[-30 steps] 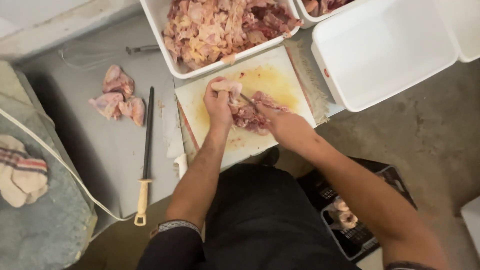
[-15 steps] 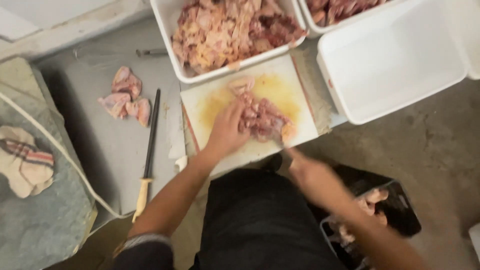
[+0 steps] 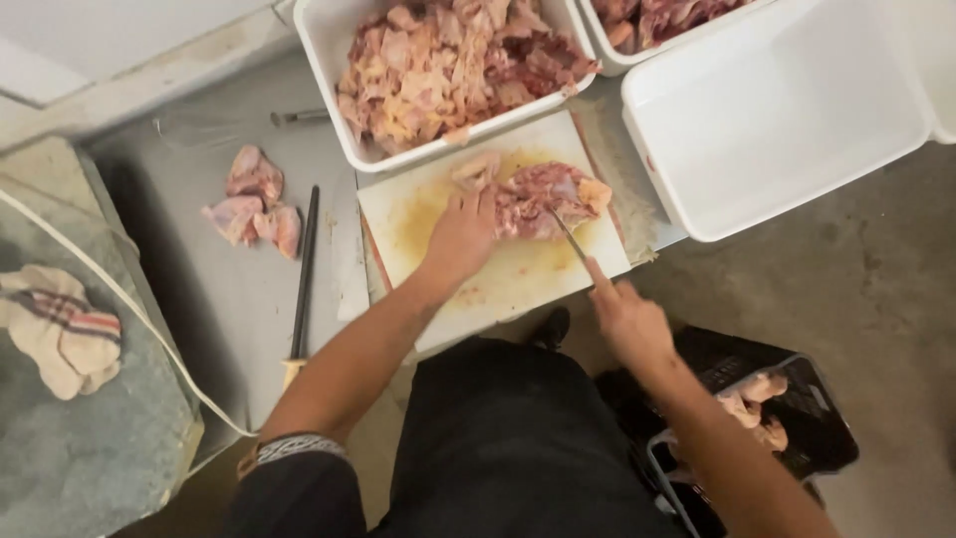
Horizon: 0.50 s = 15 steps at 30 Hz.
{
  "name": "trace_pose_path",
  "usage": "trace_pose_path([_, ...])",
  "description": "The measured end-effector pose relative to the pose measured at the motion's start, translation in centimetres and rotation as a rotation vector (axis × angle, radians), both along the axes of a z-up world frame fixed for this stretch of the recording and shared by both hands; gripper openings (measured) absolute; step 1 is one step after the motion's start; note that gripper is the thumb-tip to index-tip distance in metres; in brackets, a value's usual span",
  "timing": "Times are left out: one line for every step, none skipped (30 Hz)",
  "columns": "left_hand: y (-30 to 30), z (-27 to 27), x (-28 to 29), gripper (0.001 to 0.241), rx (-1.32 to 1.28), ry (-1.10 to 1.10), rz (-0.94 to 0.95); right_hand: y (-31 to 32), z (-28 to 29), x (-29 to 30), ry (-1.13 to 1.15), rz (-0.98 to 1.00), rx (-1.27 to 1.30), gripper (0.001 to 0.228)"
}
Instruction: Deboning and cutting raw chicken pieces on a cutting board in a kitchen environment.
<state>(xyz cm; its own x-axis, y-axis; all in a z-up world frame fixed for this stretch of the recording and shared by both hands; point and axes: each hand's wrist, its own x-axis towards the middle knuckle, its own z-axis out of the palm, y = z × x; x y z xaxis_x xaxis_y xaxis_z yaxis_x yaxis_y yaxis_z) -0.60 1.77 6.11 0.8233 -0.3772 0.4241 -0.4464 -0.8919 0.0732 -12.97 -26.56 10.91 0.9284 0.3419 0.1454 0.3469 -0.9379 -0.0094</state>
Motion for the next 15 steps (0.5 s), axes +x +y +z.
trace_pose_path([-0.1,1.1,-0.3,0.047,0.001,-0.008,-0.006,1.5,1.0,0.0,-0.008,-0.006,0.001,0.056])
trace_pose_path([-0.3,2.1,-1.4,0.05,-0.042,0.168,0.02,2.9,2.0,-0.6,0.291,-0.142,0.289,0.058])
trace_pose_path([-0.4,3.0,-2.5,0.055,-0.084,0.345,0.046,4.4,2.9,-1.3,0.588,-0.278,0.577,0.06])
trace_pose_path([-0.4,2.5,-2.9,0.055,-0.084,0.357,0.041,5.6,3.2,-1.2,0.598,-0.288,0.577,0.06])
trace_pose_path([-0.5,2.1,-3.4,0.057,-0.118,0.403,0.056,6.8,3.5,-1.2,0.711,-0.355,0.712,0.058])
trace_pose_path([-0.5,1.7,-2.9,0.059,-0.152,0.432,0.068,8.0,3.7,-0.4,0.804,-0.418,0.852,0.056])
trace_pose_path([-0.3,1.0,-3.3,0.059,-0.151,0.426,0.059,8.5,3.3,-0.6,0.794,-0.423,0.857,0.056])
trace_pose_path([-0.3,0.4,-3.6,0.056,-0.159,0.347,0.057,9.0,3.0,-0.7,0.811,-0.448,0.887,0.056])
trace_pose_path([-0.2,-0.3,-3.9,0.053,-0.167,0.268,0.056,9.4,2.7,-0.8,0.828,-0.472,0.917,0.055])
trace_pose_path([-0.1,-0.8,-3.5,0.053,-0.173,0.26,0.052,9.8,3.1,-1.1,0.818,-0.472,0.914,0.055])
trace_pose_path([0.0,-1.4,-3.2,0.051,-0.18,0.255,0.039,10.2,3.3,-1.4,0.838,-0.49,0.916,0.056])
trace_pose_path([0.3,-2.0,-3.4,0.049,-0.185,0.262,0.032,10.7,3.6,-2.1,0.872,-0.509,0.917,0.057])
trace_pose_path([0.3,-1.6,-4.0,0.049,-0.188,0.266,0.034,10.9,3.7,-2.4,0.876,-0.51,0.913,0.057])
trace_pose_path([0.5,-1.1,-3.7,0.051,-0.243,0.326,0.03,11.2,3.7,-2.3,0.879,-0.518,0.892,0.057])
trace_pose_path([0.5,-0.7,-3.5,0.053,-0.297,0.386,0.025,11.5,3.6,-2.1,0.882,-0.526,0.871,0.057])
